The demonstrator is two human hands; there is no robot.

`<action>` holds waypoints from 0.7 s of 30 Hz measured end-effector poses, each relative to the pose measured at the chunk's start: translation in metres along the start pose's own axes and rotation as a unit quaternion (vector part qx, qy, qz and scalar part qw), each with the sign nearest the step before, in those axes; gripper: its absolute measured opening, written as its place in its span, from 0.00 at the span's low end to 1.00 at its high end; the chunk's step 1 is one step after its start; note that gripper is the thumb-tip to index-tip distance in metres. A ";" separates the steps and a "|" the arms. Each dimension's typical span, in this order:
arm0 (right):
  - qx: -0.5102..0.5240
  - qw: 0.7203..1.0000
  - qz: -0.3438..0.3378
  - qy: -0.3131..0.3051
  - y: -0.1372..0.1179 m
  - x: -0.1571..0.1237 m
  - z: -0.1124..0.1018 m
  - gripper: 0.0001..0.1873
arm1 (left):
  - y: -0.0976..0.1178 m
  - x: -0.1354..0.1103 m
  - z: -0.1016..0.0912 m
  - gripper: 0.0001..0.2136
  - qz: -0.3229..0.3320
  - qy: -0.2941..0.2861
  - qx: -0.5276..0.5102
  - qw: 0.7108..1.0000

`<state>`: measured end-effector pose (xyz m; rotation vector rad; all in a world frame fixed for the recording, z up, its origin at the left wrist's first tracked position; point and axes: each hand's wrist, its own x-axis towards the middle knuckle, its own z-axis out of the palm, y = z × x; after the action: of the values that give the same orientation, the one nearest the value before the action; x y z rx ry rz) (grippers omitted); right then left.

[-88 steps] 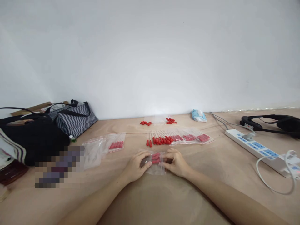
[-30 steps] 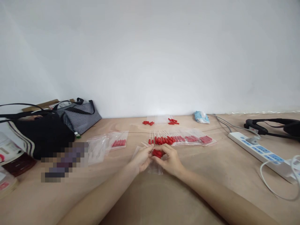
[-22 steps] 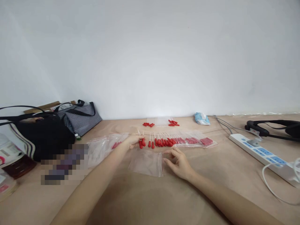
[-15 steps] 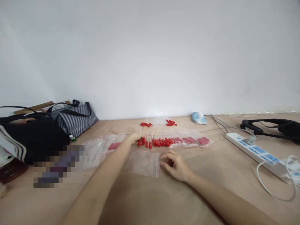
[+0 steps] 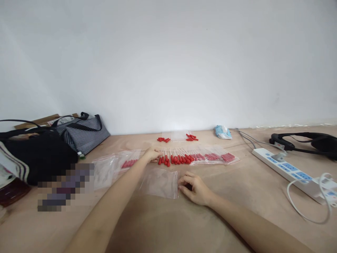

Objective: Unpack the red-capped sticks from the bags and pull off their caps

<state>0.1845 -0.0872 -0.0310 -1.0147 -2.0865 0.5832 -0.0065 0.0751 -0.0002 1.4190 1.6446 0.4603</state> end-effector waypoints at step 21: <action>-0.074 0.961 0.247 0.096 -0.004 0.032 0.014 0.16 | -0.062 -0.123 0.009 0.22 0.413 -0.063 0.267 0.868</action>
<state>0.1581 -0.0648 -0.0237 -1.6340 -1.7262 0.5477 -0.0421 -0.0584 -0.0053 2.5231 1.0110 0.3698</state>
